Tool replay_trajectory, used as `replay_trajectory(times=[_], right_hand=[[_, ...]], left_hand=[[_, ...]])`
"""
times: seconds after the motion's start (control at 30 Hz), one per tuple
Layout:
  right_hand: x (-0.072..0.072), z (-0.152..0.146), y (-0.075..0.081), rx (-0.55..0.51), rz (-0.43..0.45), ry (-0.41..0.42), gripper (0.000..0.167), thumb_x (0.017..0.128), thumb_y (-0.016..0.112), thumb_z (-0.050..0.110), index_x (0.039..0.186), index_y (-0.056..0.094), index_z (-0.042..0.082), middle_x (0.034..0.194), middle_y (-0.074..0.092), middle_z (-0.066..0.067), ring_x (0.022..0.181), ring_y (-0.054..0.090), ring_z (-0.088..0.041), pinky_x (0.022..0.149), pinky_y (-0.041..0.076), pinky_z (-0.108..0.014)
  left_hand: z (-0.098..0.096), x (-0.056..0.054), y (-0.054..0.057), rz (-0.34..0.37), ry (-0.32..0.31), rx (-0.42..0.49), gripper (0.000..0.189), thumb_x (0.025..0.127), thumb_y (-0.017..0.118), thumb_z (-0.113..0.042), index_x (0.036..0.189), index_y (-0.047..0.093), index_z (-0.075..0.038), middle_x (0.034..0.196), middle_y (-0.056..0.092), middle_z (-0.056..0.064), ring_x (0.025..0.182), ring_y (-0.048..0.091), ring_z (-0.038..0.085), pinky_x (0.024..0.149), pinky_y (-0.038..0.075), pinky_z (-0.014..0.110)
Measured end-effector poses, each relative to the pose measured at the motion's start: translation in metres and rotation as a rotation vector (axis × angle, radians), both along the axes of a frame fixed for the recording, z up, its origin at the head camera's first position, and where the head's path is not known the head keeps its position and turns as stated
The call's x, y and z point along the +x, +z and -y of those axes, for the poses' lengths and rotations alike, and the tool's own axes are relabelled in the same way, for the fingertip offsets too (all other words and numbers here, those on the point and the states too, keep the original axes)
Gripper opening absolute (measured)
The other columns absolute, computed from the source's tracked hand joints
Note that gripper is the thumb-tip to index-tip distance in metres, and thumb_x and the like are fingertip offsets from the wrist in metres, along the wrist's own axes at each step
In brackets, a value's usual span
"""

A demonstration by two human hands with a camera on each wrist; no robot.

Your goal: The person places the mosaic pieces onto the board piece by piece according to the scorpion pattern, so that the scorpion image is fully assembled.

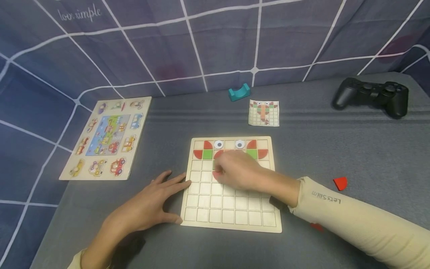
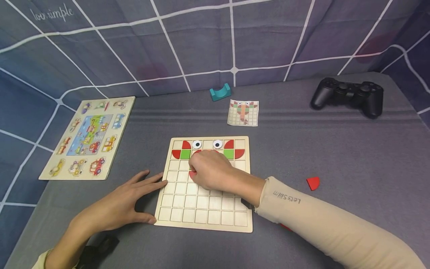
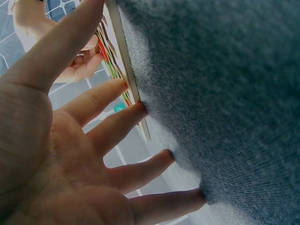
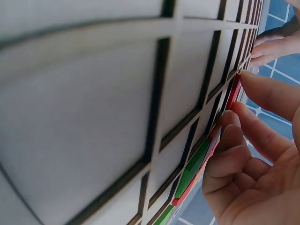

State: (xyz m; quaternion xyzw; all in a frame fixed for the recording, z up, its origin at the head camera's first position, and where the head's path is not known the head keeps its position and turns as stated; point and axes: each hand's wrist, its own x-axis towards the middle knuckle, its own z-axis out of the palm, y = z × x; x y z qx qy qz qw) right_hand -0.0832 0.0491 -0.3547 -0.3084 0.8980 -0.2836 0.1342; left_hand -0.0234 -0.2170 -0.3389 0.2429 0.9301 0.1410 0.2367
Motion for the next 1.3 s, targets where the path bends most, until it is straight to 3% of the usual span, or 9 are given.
replay_trajectory(times=[0.4,0.73,0.8,0.93,1.3], right_hand=[[-0.001,0.0,-0.001,-0.023,-0.006,0.003,0.032,0.087,0.071,0.011,0.061,0.056,0.02,0.058,0.042,0.008,0.058,0.039,-0.011,0.052,0.034,-0.026],[0.0,-0.011,0.003,-0.093,0.041,0.042,0.011,0.089,0.072,0.014,0.079,0.069,0.017,0.067,0.054,0.008,0.063,0.047,-0.012,0.059,0.043,-0.029],[0.001,-0.017,0.006,-0.106,0.065,0.04,0.006,0.089,0.071,0.01,0.086,0.072,0.015,0.071,0.057,0.007,0.065,0.049,-0.012,0.061,0.045,-0.029],[0.003,-0.032,0.008,-0.141,0.087,0.026,0.016,0.086,0.067,0.001,0.096,0.074,0.011,0.083,0.064,0.008,0.074,0.054,-0.012,0.07,0.049,-0.031],[0.021,-0.099,0.005,-0.196,0.059,-0.092,0.018,0.086,0.069,0.002,0.097,0.073,0.015,0.091,0.065,0.011,0.079,0.055,-0.011,0.071,0.047,-0.032]], left_hand=[[0.001,0.0,0.0,0.003,0.006,-0.002,0.091,0.069,0.087,-0.045,0.149,0.047,-0.026,0.159,0.032,-0.002,0.144,0.02,0.044,0.103,0.027,0.072],[0.001,0.001,0.0,-0.004,0.006,0.008,0.09,0.07,0.087,-0.043,0.148,0.048,-0.024,0.158,0.033,-0.001,0.144,0.021,0.044,0.104,0.025,0.072],[0.001,0.001,0.0,-0.004,0.006,0.005,0.09,0.069,0.087,-0.043,0.148,0.048,-0.024,0.158,0.033,-0.001,0.144,0.021,0.044,0.104,0.025,0.072],[0.001,0.001,0.0,0.0,0.007,0.004,0.091,0.069,0.087,-0.044,0.149,0.048,-0.023,0.158,0.033,0.0,0.144,0.02,0.045,0.105,0.023,0.072],[-0.001,0.0,-0.001,0.019,0.012,0.009,0.092,0.069,0.087,-0.043,0.149,0.047,-0.023,0.158,0.032,0.0,0.145,0.016,0.044,0.106,0.02,0.073]])
